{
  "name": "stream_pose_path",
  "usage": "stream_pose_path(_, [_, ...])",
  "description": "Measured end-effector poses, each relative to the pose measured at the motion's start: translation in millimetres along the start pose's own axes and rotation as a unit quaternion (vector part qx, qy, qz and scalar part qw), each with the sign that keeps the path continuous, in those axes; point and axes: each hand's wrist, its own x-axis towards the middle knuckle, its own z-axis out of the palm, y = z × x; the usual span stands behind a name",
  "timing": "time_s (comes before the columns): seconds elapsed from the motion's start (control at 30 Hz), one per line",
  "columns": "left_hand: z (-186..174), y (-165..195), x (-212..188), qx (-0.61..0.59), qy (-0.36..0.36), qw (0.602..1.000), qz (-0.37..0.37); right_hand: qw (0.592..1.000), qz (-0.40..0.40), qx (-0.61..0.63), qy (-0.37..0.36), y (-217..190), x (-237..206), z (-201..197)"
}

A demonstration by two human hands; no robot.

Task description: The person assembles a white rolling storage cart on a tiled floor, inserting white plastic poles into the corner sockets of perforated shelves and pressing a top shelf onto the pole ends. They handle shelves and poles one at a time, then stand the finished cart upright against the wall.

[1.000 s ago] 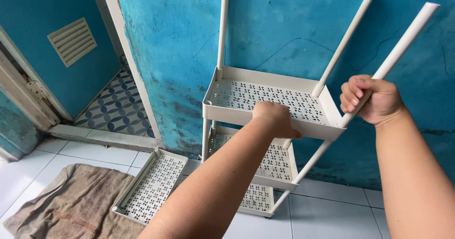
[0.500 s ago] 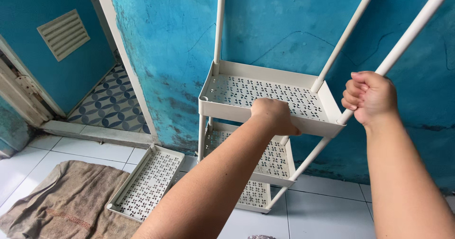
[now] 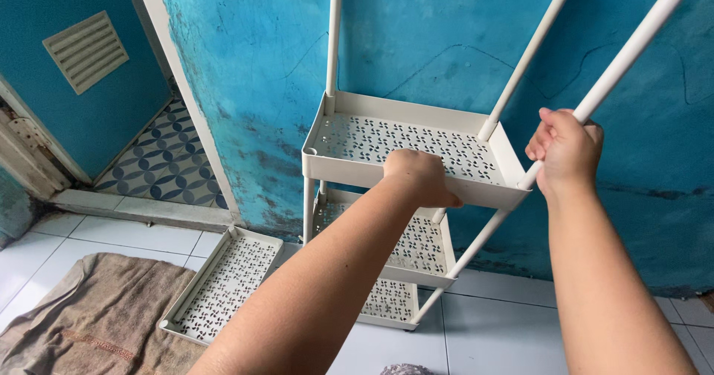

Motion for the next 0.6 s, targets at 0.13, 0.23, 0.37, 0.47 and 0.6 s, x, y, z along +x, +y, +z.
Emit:
stream_pose_path(0.13, [1.7, 1.1, 1.1, -0.003, -0.013, 1.0, 0.0, 0.974, 0.067, 0.081, -0.199, -4.8, 14.2, -18.6])
stream_pose_path(0.23, [2.5, -0.9, 1.0, 0.007, -0.016, 1.0, 0.006, 0.93, 0.133, 0.106, -0.325, -5.4, 27.0, -34.0])
stream_pose_path(0.37, [3.9, -4.1, -1.7, -0.004, -0.002, 1.0, -0.003, 0.808, 0.219, 0.28, -0.47, 12.4, 41.3, -46.1])
stream_pose_path(0.47, [3.9, -4.4, -2.0, -0.012, -0.004, 1.0, -0.008, 0.861, 0.208, 0.236, -0.399, 19.5, 42.8, -54.5])
stream_pose_path(0.6, [2.8, -2.8, 1.2, -0.025, -0.003, 1.0, -0.008, 0.933, 0.163, 0.105, -0.302, 12.0, 33.9, -48.3])
